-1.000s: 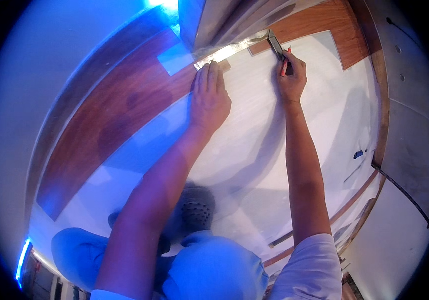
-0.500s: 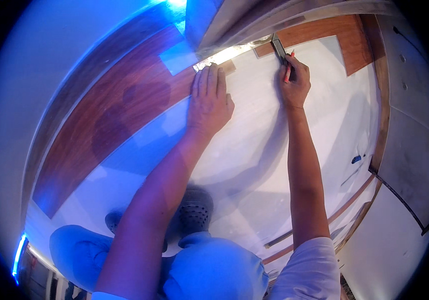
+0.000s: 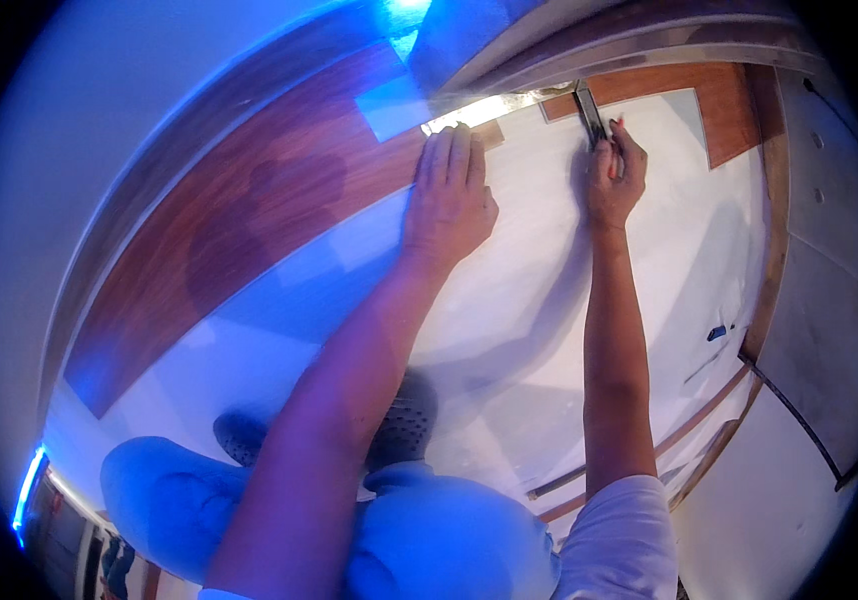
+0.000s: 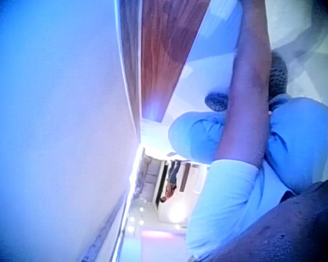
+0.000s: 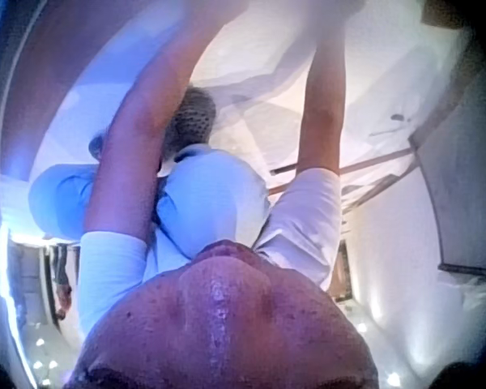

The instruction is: The person marks a floor plank using a pencil and a square ruler, carries the plank to a cutting station, uses a table saw to cut a notch out of the wood, and then fits the plank against a doorway.

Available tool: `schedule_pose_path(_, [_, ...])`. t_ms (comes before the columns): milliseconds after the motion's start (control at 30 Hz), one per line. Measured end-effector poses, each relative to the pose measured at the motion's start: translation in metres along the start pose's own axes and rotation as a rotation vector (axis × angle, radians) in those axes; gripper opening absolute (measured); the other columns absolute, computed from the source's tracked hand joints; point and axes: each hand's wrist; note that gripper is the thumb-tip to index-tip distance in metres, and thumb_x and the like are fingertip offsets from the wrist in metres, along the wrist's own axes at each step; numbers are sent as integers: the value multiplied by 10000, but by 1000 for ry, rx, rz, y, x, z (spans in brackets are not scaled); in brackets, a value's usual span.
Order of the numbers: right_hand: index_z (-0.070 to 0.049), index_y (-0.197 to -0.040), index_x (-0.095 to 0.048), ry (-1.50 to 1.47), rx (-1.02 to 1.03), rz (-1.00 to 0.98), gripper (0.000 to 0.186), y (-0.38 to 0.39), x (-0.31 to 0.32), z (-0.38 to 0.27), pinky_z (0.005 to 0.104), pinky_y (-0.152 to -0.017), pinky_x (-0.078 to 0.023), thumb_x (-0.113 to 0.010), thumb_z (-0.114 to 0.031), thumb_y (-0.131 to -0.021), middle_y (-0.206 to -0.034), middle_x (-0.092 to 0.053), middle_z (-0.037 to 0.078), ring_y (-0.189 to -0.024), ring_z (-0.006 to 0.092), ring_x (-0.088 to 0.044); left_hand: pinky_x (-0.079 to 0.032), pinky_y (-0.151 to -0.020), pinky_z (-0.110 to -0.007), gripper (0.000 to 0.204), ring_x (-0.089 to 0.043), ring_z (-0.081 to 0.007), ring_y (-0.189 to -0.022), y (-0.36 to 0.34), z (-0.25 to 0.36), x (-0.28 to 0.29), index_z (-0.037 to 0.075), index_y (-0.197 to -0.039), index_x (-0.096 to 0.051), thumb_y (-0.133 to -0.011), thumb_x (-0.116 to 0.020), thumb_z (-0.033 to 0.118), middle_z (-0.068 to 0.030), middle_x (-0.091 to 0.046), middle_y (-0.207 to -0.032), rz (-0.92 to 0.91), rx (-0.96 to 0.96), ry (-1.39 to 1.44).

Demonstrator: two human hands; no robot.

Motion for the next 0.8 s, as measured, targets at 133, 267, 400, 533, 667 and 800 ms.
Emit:
schedule_pose_path(133, [-2, -1106, -703, -172, -82, -47, 155, 26, -3, -47, 337, -916, -516, -623, -39, -979, -1024, -689, 124, -961, 215, -650, -320, -1217, -531, 673, -390, -397, -1429, 3, -4, -3, -82, -1403, -501, -801, -641, 186, -247, -444, -1485, 6, 3, -21])
schedule_pose_path(267, [5, -1074, -688, -577, -195, -279, 168, 27, -26, -144, 326, -901, -535, -671, -115, -958, -957, -682, 85, -891, 199, -643, -295, -1229, -511, 657, -396, -402, -1398, 9, -10, -6, -81, -1393, -484, -825, -649, 205, -245, -457, -1445, 11, 67, 152])
schedule_pose_path(400, [-26, -1025, -689, -552, -127, -533, 214, 14, -56, -163, 394, -857, -543, -710, -196, -896, -918, -690, 130, -878, 286, -669, -233, -1255, -526, 613, -386, -402, -1406, -2, -8, 3, -14, -1402, -504, -863, -657, 234, -227, -466, -1464, -199, 113, 242])
schedule_pose_path(533, [-45, -998, -689, -395, -64, -617, 199, 9, -68, -161, 434, -813, -525, -702, -192, -864, -917, -679, 189, -892, 369, -661, -322, -1170, -491, 653, -441, -375, -1362, -1, -2, 7, 19, -1440, -484, -880, -665, 302, -207, -515, -1444, -150, -27, -20])
schedule_pose_path(667, [-50, -976, -676, -354, 5, -601, 179, 13, -72, -161, 459, -800, -517, -690, -188, -863, -900, -676, 182, -870, 378, -652, -326, -1164, -483, 623, -436, -363, -1368, 3, -6, 5, 30, -1442, -490, -903, -638, 306, -194, -519, -1450, -151, -27, 5])
schedule_pose_path(800, [-55, -968, -665, -303, 82, -580, 179, 13, -75, -159, 478, -790, -509, -689, -193, -856, -881, -668, 180, -857, 386, -646, -298, -1179, -492, 614, -425, -352, -1384, 0, 0, 5, 49, -1448, -500, -925, -609, 351, -179, -520, -1463, -249, -1, -84])
Point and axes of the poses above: each hand's wrist, its own y-axis away from the middle knuckle, its own x-axis out of the back of the hand, z = x × y
